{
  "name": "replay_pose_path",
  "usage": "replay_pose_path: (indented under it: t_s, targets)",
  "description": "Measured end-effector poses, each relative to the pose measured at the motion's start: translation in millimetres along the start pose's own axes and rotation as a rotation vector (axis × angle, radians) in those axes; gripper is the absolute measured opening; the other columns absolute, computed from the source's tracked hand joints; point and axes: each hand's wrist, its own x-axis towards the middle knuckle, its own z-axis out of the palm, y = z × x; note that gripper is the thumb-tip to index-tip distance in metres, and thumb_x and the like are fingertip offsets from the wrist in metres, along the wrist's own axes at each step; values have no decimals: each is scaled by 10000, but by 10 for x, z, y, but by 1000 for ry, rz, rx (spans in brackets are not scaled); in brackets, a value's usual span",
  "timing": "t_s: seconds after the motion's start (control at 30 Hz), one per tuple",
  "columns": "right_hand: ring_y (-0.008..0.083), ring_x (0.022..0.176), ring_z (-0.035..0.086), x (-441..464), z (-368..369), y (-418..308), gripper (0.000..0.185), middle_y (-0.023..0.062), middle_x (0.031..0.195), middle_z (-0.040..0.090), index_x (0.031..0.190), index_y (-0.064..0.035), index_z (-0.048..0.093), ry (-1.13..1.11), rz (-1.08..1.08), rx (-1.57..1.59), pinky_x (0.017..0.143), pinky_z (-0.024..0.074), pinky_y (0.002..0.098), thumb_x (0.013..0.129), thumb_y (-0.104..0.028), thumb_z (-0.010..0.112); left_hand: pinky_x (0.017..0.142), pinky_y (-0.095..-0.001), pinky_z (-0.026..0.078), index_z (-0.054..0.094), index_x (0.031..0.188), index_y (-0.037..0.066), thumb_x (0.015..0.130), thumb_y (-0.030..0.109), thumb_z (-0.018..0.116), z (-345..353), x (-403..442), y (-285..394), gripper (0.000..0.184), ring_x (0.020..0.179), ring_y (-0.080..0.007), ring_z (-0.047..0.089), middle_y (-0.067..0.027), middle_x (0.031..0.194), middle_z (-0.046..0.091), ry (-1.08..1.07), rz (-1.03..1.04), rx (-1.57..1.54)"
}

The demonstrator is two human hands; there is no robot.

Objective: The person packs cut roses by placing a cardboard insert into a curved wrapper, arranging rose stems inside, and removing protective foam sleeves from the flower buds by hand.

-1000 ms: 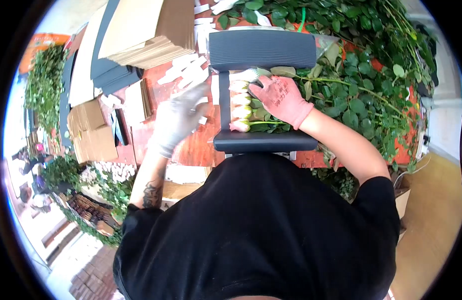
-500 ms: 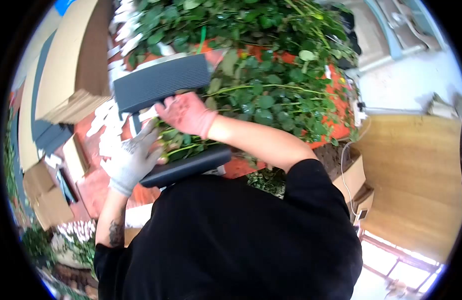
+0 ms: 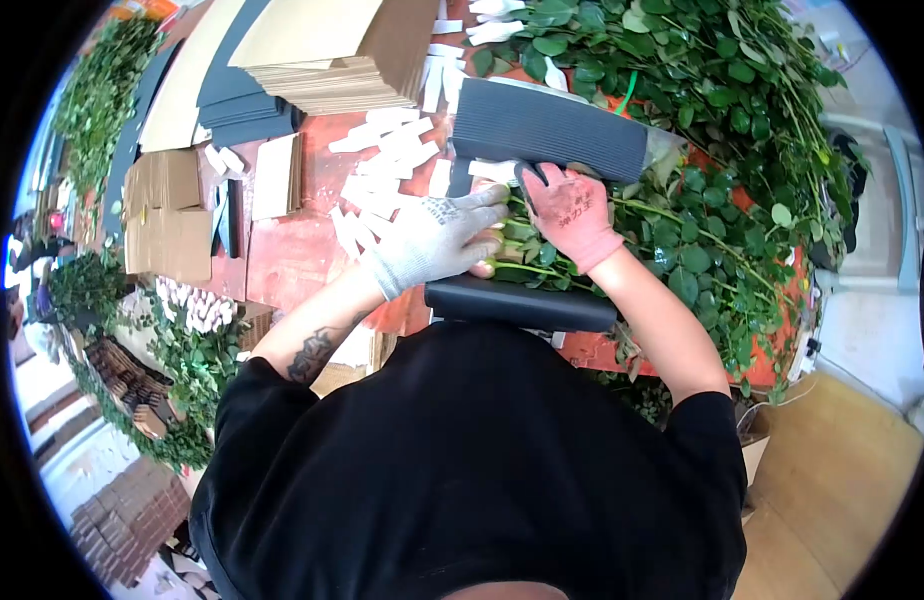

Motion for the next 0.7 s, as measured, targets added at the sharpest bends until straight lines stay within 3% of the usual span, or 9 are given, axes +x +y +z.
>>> replay_pose_path:
  t_s: [0.1, 0.17, 0.27, 0.4, 0.47, 0.53, 0.6, 0.67, 0.7]
  targets:
    - [219, 821, 631, 45, 8, 47, 355, 65, 1030, 613, 1087, -170, 610, -40, -10, 35, 673, 503, 340, 743, -255, 638, 898, -365, 475, 548, 1256, 78, 881, 256, 552, -54, 87, 21, 416, 1064, -304, 599, -142, 1363, 469, -66, -62, 13]
    - [207, 764, 616, 63, -27, 31, 241, 58, 912, 588, 1019, -161, 609, 63, -47, 61, 601, 482, 305, 802, -181, 506, 915, -367, 466, 573, 1220, 56, 882, 252, 559, -84, 100, 9, 391, 1094, -311, 580, -163, 1345, 482, -113, -99, -37]
    - [212, 776, 612, 66, 42, 27, 251, 60, 935, 584, 1035, -168, 603, 97, -85, 46, 608, 480, 313, 805, -190, 505, 845, -385, 487, 604, 1126, 32, 859, 249, 565, 26, 85, -82, 346, 983, -314, 616, -139, 1223, 566, 21, -7, -27]
    - [214, 768, 607, 65, 127, 41, 260, 64, 959, 580, 1049, -176, 594, 83, -88, 52, 622, 475, 313, 807, -191, 501, 837, -380, 492, 613, 1111, 33, 857, 257, 564, -4, 95, -77, 342, 974, -309, 620, -142, 1209, 576, 12, 1, -38]
    - [215, 777, 600, 65, 225, 52, 258, 71, 988, 575, 1052, -182, 588, 244, -153, 55, 655, 471, 315, 814, -195, 492, 838, -377, 492, 611, 1115, 32, 850, 263, 571, 17, 115, -108, 353, 975, -310, 620, -145, 1179, 594, -12, -9, -59]
    - [210, 809, 592, 52, 179, 27, 257, 69, 1005, 569, 1058, -186, 583, 206, -127, 68, 706, 459, 317, 826, -203, 473, 836, -375, 493, 611, 1117, 35, 848, 253, 576, 21, 116, -105, 348, 975, -308, 621, -144, 1159, 603, -19, -23, -79]
    - [206, 846, 585, 81, 75, 5, 264, 64, 1017, 563, 1072, -194, 582, 12, -112, 77, 725, 452, 322, 834, -213, 468, 834, -373, 494, 611, 1120, 38, 845, 242, 581, 48, 118, -151, 344, 974, -305, 622, -143, 1140, 611, -28, -40, -98]
    - [203, 860, 584, 49, 135, 13, 259, 57, 1010, 564, 1067, -203, 588, 71, -115, 72, 715, 454, 316, 834, -207, 476, 811, -366, 498, 609, 1122, 36, 850, 211, 582, 54, 132, -166, 324, 937, -282, 642, -145, 1069, 641, 204, -13, -392]
    - [204, 857, 584, 45, 131, 14, 256, 57, 1010, 564, 1063, -206, 589, 57, -103, 87, 708, 458, 316, 832, -207, 479, 773, -335, 498, 608, 1115, 32, 864, 217, 587, -23, 89, -161, 313, 855, -222, 640, -129, 968, 657, 239, -264, -397]
